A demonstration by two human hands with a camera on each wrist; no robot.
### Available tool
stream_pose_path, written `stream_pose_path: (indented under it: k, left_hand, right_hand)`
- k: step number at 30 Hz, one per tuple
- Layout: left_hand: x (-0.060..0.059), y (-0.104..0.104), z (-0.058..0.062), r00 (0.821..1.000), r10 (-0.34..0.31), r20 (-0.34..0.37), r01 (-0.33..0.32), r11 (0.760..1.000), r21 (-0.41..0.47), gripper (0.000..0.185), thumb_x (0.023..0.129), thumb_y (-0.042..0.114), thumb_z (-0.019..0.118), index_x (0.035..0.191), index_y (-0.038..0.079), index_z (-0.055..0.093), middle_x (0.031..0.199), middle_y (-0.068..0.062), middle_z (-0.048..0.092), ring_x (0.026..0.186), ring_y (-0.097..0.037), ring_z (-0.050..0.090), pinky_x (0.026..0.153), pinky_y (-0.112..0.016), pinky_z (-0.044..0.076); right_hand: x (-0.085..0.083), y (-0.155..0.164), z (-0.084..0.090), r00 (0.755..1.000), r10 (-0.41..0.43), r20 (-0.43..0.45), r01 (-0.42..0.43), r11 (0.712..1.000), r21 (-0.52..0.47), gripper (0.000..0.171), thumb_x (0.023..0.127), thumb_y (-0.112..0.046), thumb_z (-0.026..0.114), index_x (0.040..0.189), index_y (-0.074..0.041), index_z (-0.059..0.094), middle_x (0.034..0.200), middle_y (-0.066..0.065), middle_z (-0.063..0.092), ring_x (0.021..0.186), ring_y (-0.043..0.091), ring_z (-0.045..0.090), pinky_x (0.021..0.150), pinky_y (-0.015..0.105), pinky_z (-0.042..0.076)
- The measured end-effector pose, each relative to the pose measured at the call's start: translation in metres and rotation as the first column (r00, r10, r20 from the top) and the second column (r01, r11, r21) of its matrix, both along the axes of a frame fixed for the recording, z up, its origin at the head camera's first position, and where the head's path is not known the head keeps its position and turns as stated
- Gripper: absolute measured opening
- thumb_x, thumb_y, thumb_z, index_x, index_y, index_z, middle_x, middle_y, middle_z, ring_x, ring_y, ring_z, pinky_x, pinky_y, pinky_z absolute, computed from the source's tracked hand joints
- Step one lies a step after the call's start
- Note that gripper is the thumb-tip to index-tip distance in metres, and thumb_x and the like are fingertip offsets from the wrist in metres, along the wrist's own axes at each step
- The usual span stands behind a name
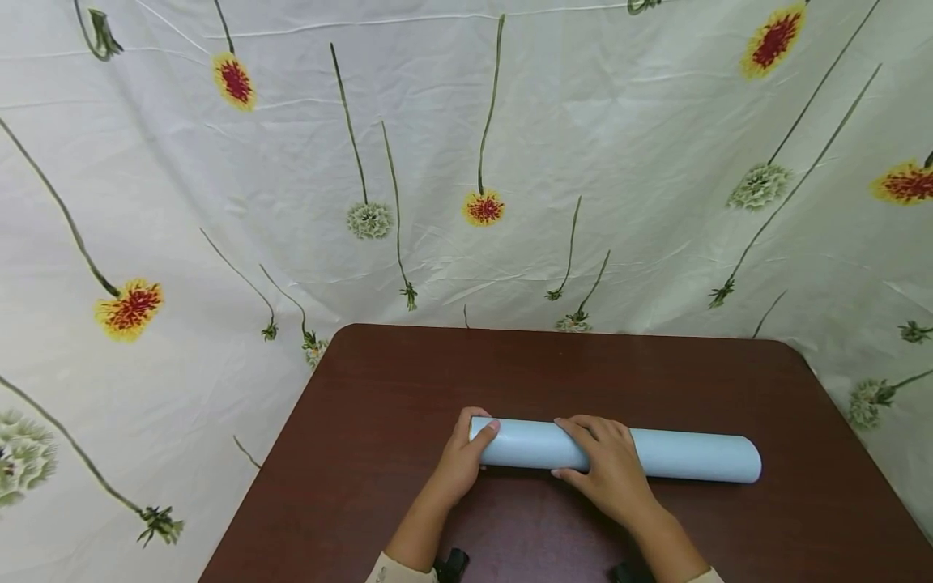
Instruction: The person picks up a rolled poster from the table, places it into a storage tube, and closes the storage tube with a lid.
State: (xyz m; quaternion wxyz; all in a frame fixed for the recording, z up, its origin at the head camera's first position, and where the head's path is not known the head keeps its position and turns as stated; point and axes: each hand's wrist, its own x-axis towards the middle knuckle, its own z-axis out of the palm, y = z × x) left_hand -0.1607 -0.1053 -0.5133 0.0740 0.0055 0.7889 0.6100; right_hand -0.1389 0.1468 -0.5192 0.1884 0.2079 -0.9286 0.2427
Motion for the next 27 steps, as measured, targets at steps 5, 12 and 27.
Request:
stream_pose_path:
  k: [5,12,27]
  left_hand:
    - [0.001,0.000,0.001,1.000,0.006,0.008,-0.006,1.000,0.012,0.038,0.101,0.044,0.056,0.126,0.015,0.049,0.124,-0.017,0.052,0.088,-0.025,0.055,0.066,-0.033,0.046]
    - [0.002,-0.001,0.002,0.999,0.031,0.013,-0.031,0.999,0.040,0.037,0.101,0.041,0.055,0.127,0.016,0.047,0.124,-0.016,0.050,0.089,-0.024,0.053,0.065,-0.033,0.044]
    - [-0.004,-0.011,0.000,0.996,0.072,0.054,-0.075,0.995,0.062,0.060,0.095,0.049,0.065,0.133,0.010,0.040,0.136,-0.017,0.054,0.091,-0.025,0.059,0.065,-0.033,0.051]
  right_hand:
    - [0.000,-0.003,0.000,1.000,-0.006,-0.005,0.006,1.000,-0.002,0.079,0.065,-0.038,0.094,0.137,-0.021,0.063,0.124,0.002,0.064,0.118,0.029,0.060,0.105,0.052,0.036]
    - [-0.002,-0.006,-0.001,1.000,-0.003,-0.030,0.004,1.000,0.006,0.080,0.065,-0.040,0.093,0.137,-0.022,0.063,0.124,0.001,0.064,0.117,0.028,0.060,0.104,0.051,0.036]
    - [-0.003,-0.001,0.002,1.000,-0.010,-0.018,0.011,0.999,0.041,0.080,0.070,-0.044,0.090,0.141,-0.020,0.060,0.131,0.005,0.062,0.124,0.032,0.055,0.115,0.064,0.023]
